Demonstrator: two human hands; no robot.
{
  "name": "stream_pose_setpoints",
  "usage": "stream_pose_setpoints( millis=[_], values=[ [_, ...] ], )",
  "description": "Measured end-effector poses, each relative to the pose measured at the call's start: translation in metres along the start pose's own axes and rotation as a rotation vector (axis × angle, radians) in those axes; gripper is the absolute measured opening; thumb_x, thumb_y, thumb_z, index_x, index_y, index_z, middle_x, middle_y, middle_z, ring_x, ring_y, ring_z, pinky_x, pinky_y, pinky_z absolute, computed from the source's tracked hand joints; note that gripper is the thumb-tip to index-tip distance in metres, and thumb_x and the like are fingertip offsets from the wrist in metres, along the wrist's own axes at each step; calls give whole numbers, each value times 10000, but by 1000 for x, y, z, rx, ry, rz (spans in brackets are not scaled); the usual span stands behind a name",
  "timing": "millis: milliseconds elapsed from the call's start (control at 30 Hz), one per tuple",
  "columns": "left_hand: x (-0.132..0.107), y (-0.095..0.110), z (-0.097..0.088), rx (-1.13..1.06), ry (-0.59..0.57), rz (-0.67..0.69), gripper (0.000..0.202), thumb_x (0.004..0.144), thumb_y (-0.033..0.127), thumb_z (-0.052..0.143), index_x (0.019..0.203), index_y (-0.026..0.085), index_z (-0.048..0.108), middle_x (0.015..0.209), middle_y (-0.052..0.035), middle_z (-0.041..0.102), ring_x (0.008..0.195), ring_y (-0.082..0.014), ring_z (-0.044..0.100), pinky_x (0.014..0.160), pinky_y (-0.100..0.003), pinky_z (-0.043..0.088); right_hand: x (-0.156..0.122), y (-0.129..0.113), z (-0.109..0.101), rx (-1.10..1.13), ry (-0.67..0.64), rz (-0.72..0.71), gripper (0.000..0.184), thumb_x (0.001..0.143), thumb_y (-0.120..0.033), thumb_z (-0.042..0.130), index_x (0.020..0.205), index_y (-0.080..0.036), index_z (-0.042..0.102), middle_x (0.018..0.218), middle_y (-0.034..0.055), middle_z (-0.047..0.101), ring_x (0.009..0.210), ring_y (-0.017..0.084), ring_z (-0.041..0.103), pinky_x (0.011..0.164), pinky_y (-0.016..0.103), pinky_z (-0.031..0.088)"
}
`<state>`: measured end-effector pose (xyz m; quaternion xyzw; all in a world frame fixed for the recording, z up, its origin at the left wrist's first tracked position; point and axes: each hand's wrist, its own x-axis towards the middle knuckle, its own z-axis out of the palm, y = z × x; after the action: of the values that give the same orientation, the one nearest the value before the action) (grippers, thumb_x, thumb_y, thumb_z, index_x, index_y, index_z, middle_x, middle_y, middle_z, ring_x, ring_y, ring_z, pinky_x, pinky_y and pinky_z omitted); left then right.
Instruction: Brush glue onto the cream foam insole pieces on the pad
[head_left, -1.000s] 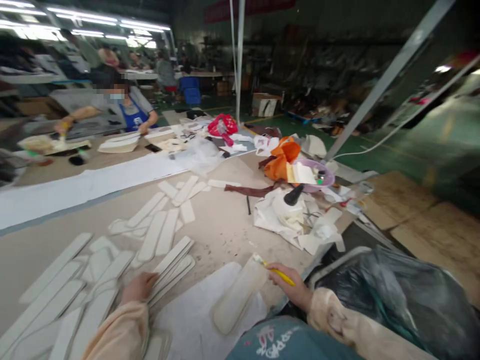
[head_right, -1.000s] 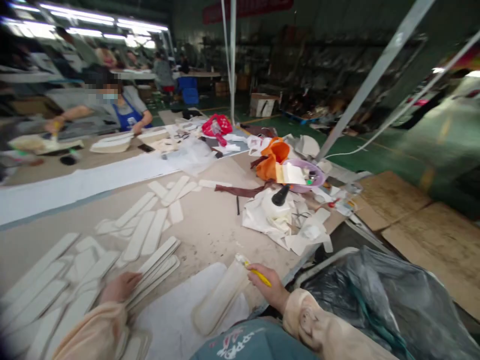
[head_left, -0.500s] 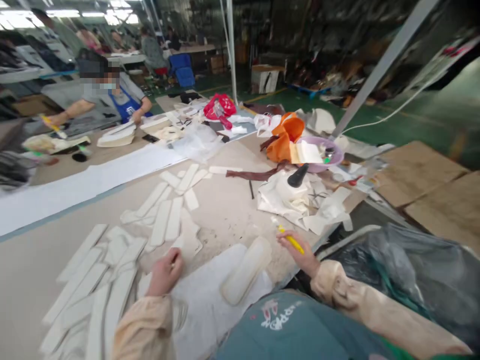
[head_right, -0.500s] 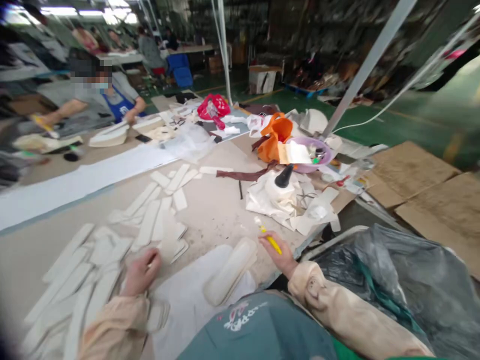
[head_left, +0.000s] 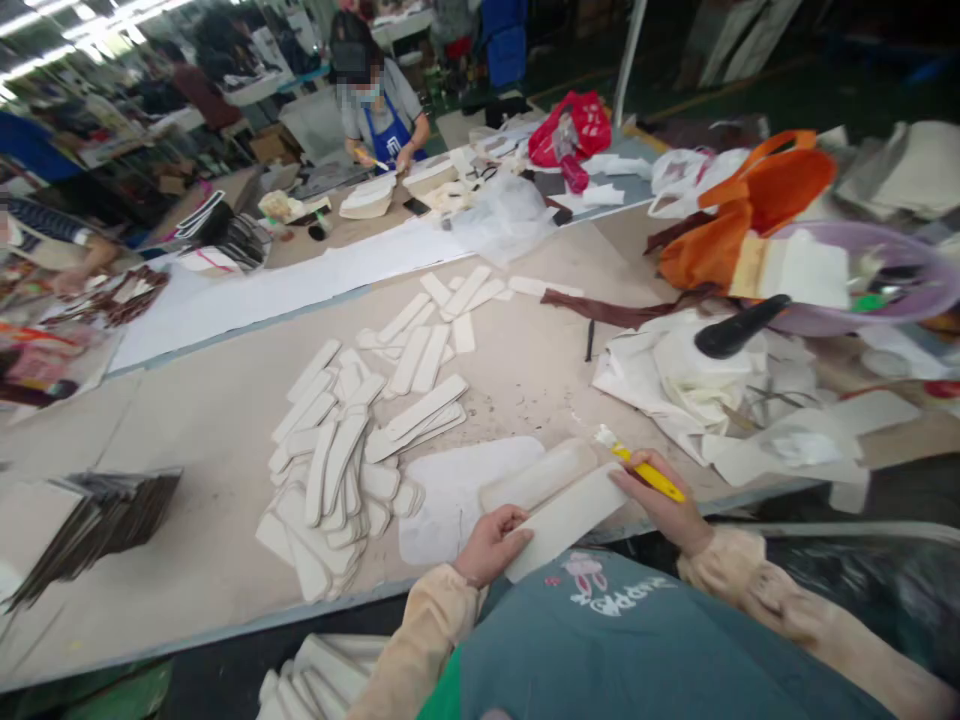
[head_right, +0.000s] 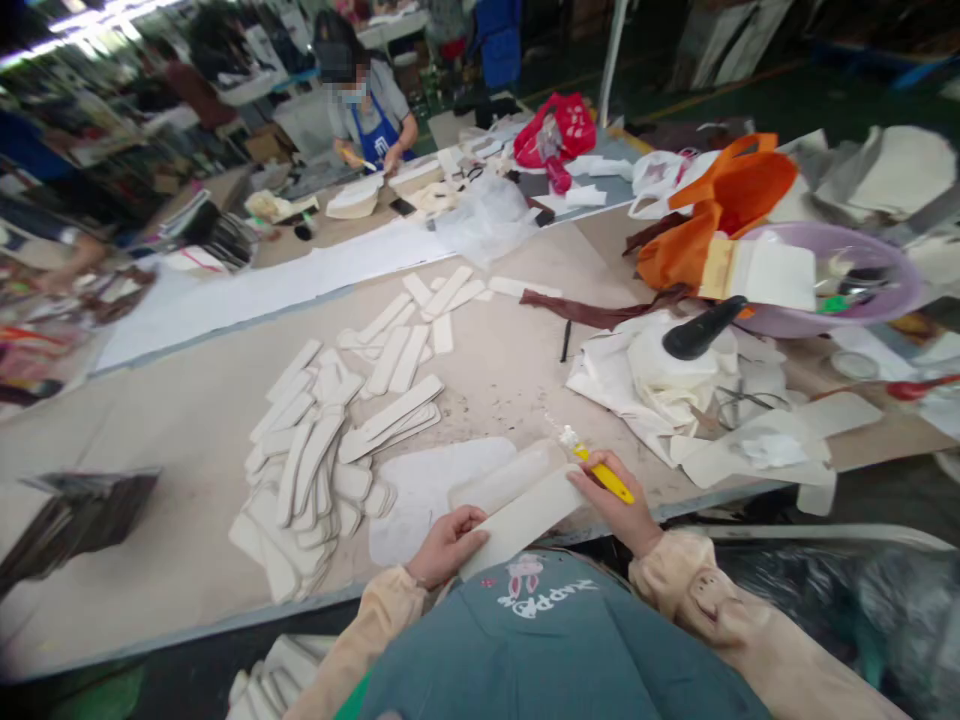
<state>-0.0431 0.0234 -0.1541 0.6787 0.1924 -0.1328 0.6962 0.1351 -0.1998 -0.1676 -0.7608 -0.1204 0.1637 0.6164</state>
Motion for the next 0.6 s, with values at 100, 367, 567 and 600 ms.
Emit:
stream_pose_setpoints(
  millis=[100, 367, 567, 600],
  values=[
    [-22, -28, 9, -369, 94, -147, 371, 669, 390, 693, 902, 124, 580, 710, -15, 614, 595, -98, 527, 573, -210, 401, -3, 11, -10, -84, -37, -34, 282, 719, -398, 672, 841, -223, 489, 746, -25, 539, 667, 136, 521, 599, 240, 438],
    [-16, -74, 15, -418, 586, -270, 421, 611, 377, 736, 911, 112, 606, 762, -66, 671, 674, -153, 625, 640, -273, 501, 7, 38, -3, -327, -196, -152, 227, 777, -422, 592, 840, -220, 511, 763, -14, 569, 681, 147, 548, 646, 257, 435],
    [24, -83, -5, 25, 820, -361, 225, 664, 230, 682, 843, 149, 572, 624, 12, 603, 576, -116, 577, 595, -236, 449, 40, 48, 17, -436, -223, -245, 225, 800, -444, 537, 816, -222, 500, 702, -23, 557, 625, 146, 543, 630, 262, 422],
    [27, -84, -6, 88, 843, -366, 216, 666, 223, 680, 837, 154, 566, 636, 11, 602, 603, -121, 581, 622, -242, 445, 44, 48, 20, -449, -229, -253, 223, 802, -444, 531, 808, -224, 495, 684, -27, 550, 613, 146, 540, 624, 261, 420]
  ],
)
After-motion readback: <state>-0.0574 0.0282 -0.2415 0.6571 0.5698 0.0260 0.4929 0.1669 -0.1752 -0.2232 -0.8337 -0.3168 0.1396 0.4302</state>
